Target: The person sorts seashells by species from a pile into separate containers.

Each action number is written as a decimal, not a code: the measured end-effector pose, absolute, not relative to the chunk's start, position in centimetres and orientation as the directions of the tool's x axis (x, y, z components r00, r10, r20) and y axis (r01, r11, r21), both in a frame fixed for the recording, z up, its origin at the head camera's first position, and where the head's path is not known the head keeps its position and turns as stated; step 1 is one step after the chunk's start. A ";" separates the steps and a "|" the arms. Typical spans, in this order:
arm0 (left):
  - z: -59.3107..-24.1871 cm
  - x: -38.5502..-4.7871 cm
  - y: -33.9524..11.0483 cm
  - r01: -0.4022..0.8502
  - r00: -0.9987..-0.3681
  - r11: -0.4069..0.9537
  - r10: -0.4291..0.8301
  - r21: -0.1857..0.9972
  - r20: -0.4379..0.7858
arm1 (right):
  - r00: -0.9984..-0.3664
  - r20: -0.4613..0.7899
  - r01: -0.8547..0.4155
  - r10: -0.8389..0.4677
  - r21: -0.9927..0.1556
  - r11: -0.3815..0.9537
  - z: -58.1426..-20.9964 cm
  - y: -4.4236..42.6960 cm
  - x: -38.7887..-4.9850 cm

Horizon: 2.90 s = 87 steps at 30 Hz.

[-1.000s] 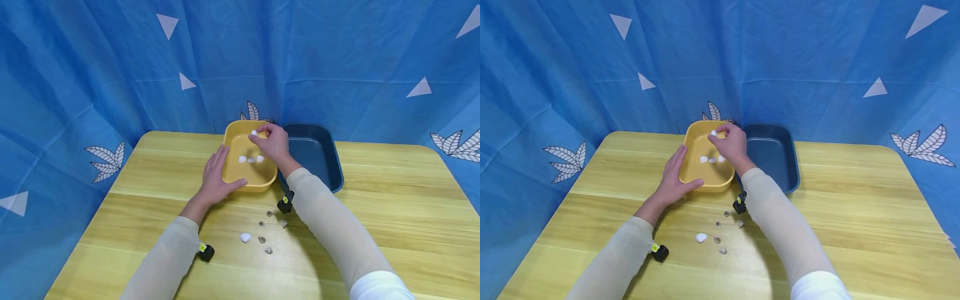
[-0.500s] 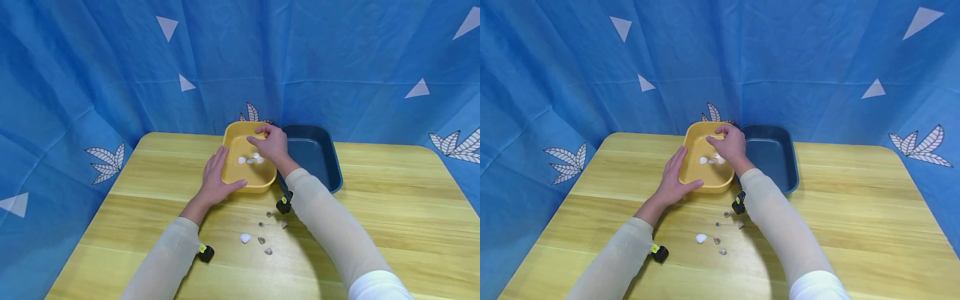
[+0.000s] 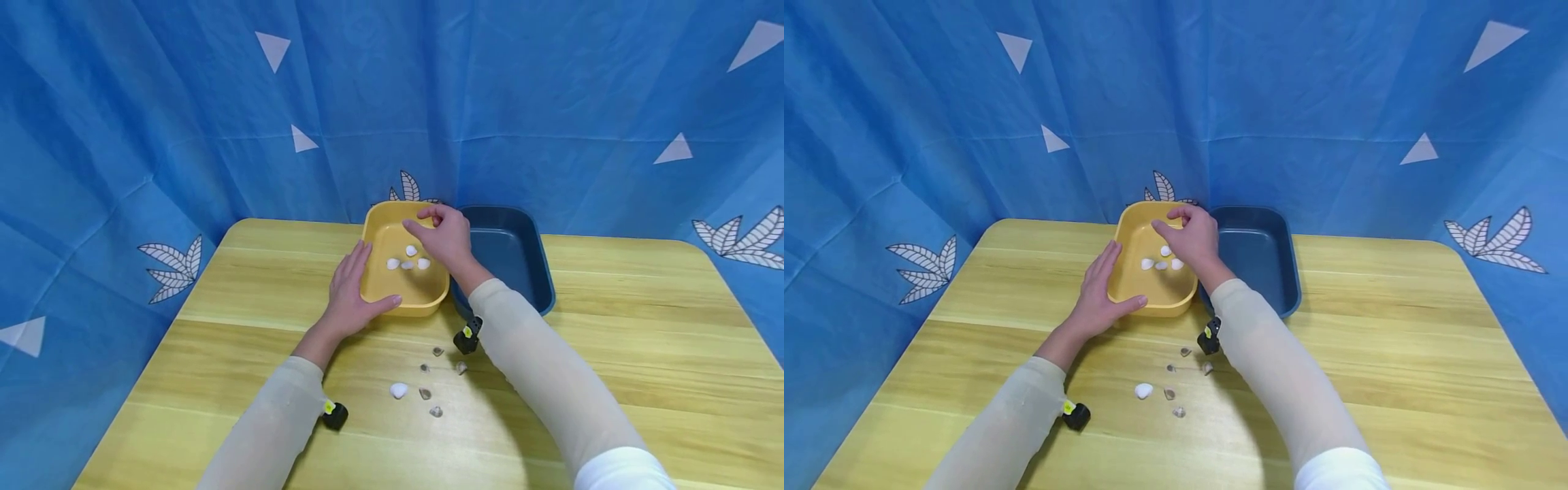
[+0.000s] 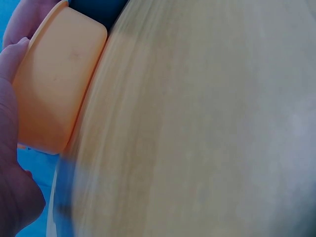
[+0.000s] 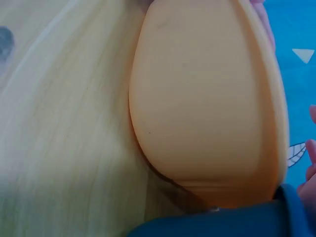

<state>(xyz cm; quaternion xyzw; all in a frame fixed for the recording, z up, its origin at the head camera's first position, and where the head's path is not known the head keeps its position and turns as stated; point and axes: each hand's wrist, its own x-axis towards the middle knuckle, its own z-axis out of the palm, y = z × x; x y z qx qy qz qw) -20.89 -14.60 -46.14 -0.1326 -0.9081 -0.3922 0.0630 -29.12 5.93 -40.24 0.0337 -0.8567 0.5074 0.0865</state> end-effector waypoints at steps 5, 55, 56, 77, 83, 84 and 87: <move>-46.5 -20.9 -14.8 0.282 -0.959 0.663 0.186 0.694 0.212 | -0.975 0.223 -0.190 0.013 -0.858 0.477 -39.5 5.9 -28.2; -46.1 -20.8 -14.8 0.321 -0.947 0.649 0.207 0.689 0.246 | -0.902 0.337 -0.391 -0.270 -0.902 0.184 -39.5 4.7 -15.6; -46.1 -20.8 -14.8 0.318 -0.948 0.650 0.204 0.690 0.245 | -0.904 0.330 -0.386 -0.272 -0.904 0.186 -39.6 4.7 -15.5; -46.5 -20.6 -14.5 0.304 -0.952 0.643 0.191 0.703 0.238 | -0.851 0.316 -0.455 -0.420 -0.843 0.286 -44.7 6.7 -13.3; -46.2 -20.8 -14.5 0.305 -0.952 0.653 0.193 0.693 0.237 | -0.833 0.289 -0.461 -0.471 -0.834 0.304 -45.0 6.8 -13.3; -46.1 -20.8 -14.6 0.303 -0.953 0.656 0.190 0.691 0.237 | -0.826 0.287 -0.469 -0.486 -0.827 0.309 -45.1 6.8 -13.4; -45.8 -20.9 -14.7 0.300 -0.953 0.657 0.182 0.692 0.241 | -0.807 0.275 -0.489 -0.523 -0.808 0.329 -45.3 6.7 -13.7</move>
